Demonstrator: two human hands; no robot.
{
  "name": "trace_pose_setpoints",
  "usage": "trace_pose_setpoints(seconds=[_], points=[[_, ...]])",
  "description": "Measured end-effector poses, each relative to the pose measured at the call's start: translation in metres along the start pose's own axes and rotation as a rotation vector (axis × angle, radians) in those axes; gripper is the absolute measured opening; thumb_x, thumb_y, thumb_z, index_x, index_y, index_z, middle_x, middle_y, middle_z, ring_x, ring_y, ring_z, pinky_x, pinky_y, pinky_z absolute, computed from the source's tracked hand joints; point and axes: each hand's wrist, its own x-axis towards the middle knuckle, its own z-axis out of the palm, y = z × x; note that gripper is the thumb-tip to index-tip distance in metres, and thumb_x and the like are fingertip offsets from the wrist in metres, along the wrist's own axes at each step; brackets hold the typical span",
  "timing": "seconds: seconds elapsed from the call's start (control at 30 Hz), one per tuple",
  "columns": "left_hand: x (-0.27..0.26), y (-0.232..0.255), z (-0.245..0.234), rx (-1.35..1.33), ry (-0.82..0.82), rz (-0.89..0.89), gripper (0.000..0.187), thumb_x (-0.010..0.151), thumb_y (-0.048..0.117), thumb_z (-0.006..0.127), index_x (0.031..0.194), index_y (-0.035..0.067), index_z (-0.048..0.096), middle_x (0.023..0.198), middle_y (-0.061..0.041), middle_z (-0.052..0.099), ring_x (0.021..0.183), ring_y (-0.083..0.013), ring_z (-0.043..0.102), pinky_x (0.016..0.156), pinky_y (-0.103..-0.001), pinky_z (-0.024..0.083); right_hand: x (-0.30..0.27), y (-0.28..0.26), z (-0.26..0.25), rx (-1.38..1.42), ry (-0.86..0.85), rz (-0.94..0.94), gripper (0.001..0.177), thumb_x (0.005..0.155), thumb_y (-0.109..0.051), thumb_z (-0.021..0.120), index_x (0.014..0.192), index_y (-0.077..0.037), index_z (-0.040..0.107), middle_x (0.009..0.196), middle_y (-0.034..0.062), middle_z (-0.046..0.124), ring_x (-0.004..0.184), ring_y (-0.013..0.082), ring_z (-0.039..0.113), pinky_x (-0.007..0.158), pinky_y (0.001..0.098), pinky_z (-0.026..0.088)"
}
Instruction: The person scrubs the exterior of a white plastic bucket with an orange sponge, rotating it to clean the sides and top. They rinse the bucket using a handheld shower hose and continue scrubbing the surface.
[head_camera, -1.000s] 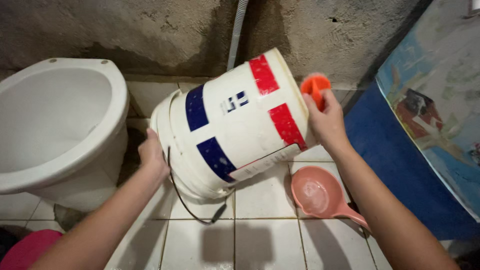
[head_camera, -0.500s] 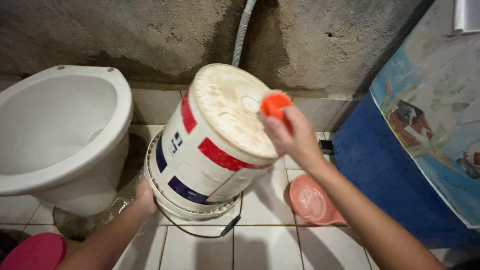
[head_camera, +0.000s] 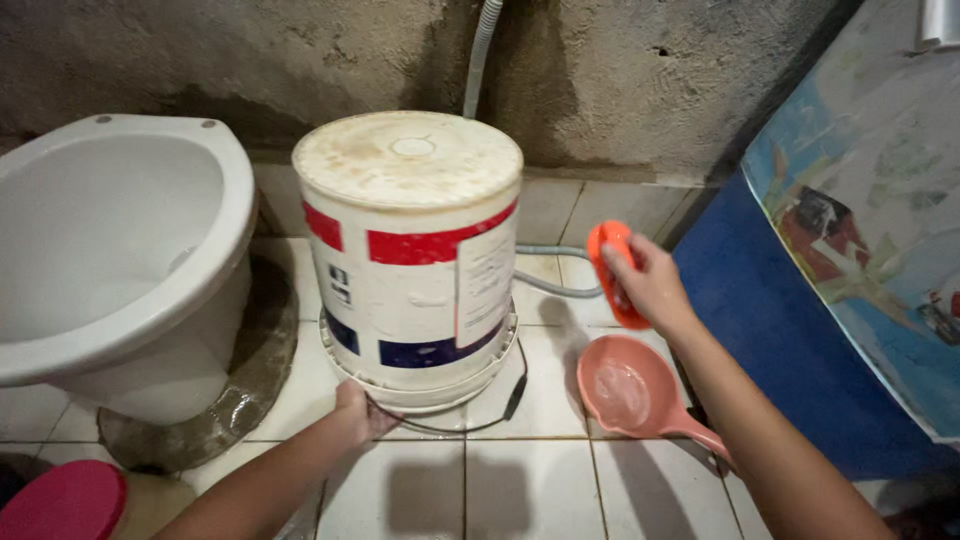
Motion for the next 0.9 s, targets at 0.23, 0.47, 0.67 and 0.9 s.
trace_pose_setpoints(seconds=[0.23,0.47,0.67,0.9], points=[[0.029,-0.037,-0.016,0.338,0.104,-0.097,0.056,0.104,0.039,0.034,0.126,-0.004,0.061,0.115,-0.026,0.068,0.106,-0.0378,0.066,0.096,-0.051,0.057,-0.018,0.103,-0.03,-0.456,-0.362,0.244,0.043,0.091,-0.039,0.071,0.111,-0.001,0.073,0.084,0.0082,0.077,0.071,0.0171,0.07,0.066,0.0355,0.058],[0.06,-0.03,-0.048,0.758,0.159,-0.243,0.058,0.101,0.046,0.031,0.115,-0.001,0.063,0.104,-0.021,0.073,0.098,-0.0338,0.07,0.093,-0.05,0.056,-0.029,0.181,-0.026,-0.614,-0.59,0.37,0.062,0.082,-0.034,0.075,0.137,-0.01,0.058,0.119,0.0131,0.072,0.102,0.0244,0.073,0.089,0.0385,0.059],[0.091,0.055,-0.081,1.024,0.049,0.077,0.042,0.098,0.037,0.051,0.093,-0.001,0.067,0.083,-0.017,0.067,0.073,-0.0283,0.059,0.065,-0.047,0.049,-0.063,0.231,0.008,-1.152,-0.564,0.195,0.077,0.085,-0.048,0.07,0.147,-0.012,0.044,0.135,0.0148,0.06,0.116,0.0295,0.064,0.096,0.0425,0.053],[0.038,0.159,0.022,1.106,0.527,1.155,0.036,0.102,0.031,0.056,0.109,-0.004,0.063,0.107,-0.027,0.06,0.101,-0.0429,0.057,0.09,-0.051,0.046,-0.073,0.23,0.011,-0.82,-0.736,0.279,0.084,0.078,-0.048,0.073,0.147,-0.008,0.045,0.13,0.0167,0.063,0.114,0.0304,0.066,0.095,0.0459,0.054]])
